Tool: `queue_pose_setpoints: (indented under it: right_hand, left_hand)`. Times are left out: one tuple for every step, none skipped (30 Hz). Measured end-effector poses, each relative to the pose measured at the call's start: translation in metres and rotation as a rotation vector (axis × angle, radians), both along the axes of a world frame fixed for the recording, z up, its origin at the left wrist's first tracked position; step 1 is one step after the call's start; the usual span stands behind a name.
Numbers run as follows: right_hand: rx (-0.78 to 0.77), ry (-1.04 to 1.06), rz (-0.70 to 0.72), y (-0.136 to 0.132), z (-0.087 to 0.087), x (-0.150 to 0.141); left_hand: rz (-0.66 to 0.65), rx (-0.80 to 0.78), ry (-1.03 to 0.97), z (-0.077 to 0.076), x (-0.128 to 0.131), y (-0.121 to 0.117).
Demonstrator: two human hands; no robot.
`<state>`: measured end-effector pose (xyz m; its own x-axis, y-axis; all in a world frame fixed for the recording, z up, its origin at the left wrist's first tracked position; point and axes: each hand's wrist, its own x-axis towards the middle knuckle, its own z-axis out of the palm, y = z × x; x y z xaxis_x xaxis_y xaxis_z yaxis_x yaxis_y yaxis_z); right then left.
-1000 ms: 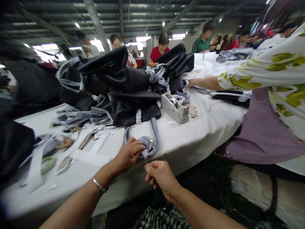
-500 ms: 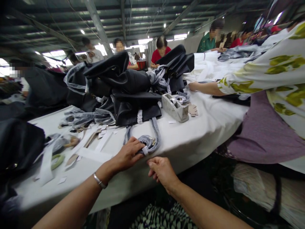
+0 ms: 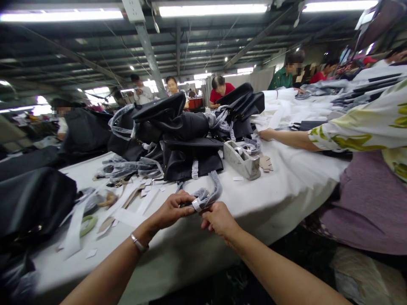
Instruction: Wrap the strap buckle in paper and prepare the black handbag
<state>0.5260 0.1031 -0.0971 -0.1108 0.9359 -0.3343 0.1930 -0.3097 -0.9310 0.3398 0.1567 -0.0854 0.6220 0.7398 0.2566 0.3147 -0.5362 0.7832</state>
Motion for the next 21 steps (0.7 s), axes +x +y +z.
queue_pose_setpoints:
  right_hand:
    - [0.025, -0.011, 0.011, 0.004, 0.002, 0.0]
    - [0.051, -0.023, 0.019, 0.007, 0.004, 0.0]
    - [0.076, -0.033, 0.025, 0.01, 0.006, 0.0]
    - [0.103, -0.042, 0.028, 0.011, 0.006, 0.0]
    - [0.132, -0.051, 0.027, 0.012, 0.006, -0.001]
    - [0.166, -0.062, 0.025, 0.012, 0.006, -0.001]
    - [0.207, -0.075, 0.023, 0.013, 0.005, -0.002]
    - [0.254, -0.092, 0.025, 0.013, 0.003, -0.002]
    - [0.307, -0.113, 0.034, 0.013, 0.0, -0.001]
    - [0.36, -0.14, 0.048, 0.013, -0.002, 0.0]
    - [0.414, -0.177, 0.063, 0.014, -0.006, 0.001]
    - [0.463, -0.222, 0.076, 0.015, -0.009, 0.003]
    - [0.502, -0.271, 0.084, 0.016, -0.012, 0.005]
    - [0.531, -0.323, 0.084, 0.018, -0.015, 0.007]
    - [0.552, -0.37, 0.079, 0.019, -0.018, 0.01]
    - [0.569, -0.41, 0.074, 0.021, -0.02, 0.012]
    - [0.583, -0.443, 0.071, 0.022, -0.021, 0.014]
    - [0.597, -0.471, 0.069, 0.023, -0.022, 0.016]
    - [0.607, -0.499, 0.067, 0.024, -0.023, 0.017]
    - [0.618, -0.534, 0.068, 0.024, -0.023, 0.019]
    - [0.634, -0.581, 0.068, 0.024, -0.024, 0.02]
  left_hand:
    - [0.001, -0.027, -0.024, 0.0, -0.001, 0.001]
    - [0.003, -0.055, -0.048, 0.0, -0.003, 0.003]
    - [0.006, -0.084, -0.068, 0.0, -0.005, 0.003]
    - [0.011, -0.111, -0.088, 0.0, -0.006, 0.004]
    - [0.018, -0.133, -0.106, 0.0, -0.008, 0.004]
    - [0.025, -0.151, -0.122, -0.001, -0.009, 0.004]
    - [0.03, -0.163, -0.132, -0.001, -0.01, 0.004]
    - [0.031, -0.168, -0.137, -0.002, -0.011, 0.004]
    - [0.03, -0.17, -0.138, -0.003, -0.012, 0.004]
    - [0.024, -0.171, -0.135, -0.004, -0.013, 0.004]
    - [0.014, -0.174, -0.129, -0.005, -0.014, 0.004]
    - [-0.001, -0.177, -0.12, -0.006, -0.014, 0.003]
    - [-0.016, -0.181, -0.113, -0.007, -0.015, 0.003]
    - [-0.031, -0.188, -0.108, -0.008, -0.014, 0.003]
    - [-0.042, -0.198, -0.106, -0.009, -0.014, 0.003]
    - [-0.051, -0.21, -0.106, -0.009, -0.013, 0.003]
    - [-0.058, -0.221, -0.106, -0.009, -0.013, 0.003]
    - [-0.065, -0.227, -0.101, -0.009, -0.011, 0.004]
    - [-0.071, -0.223, -0.09, -0.008, -0.01, 0.004]
    - [-0.082, -0.21, -0.07, -0.008, -0.009, 0.004]
    - [-0.095, -0.191, -0.047, -0.007, -0.007, 0.004]
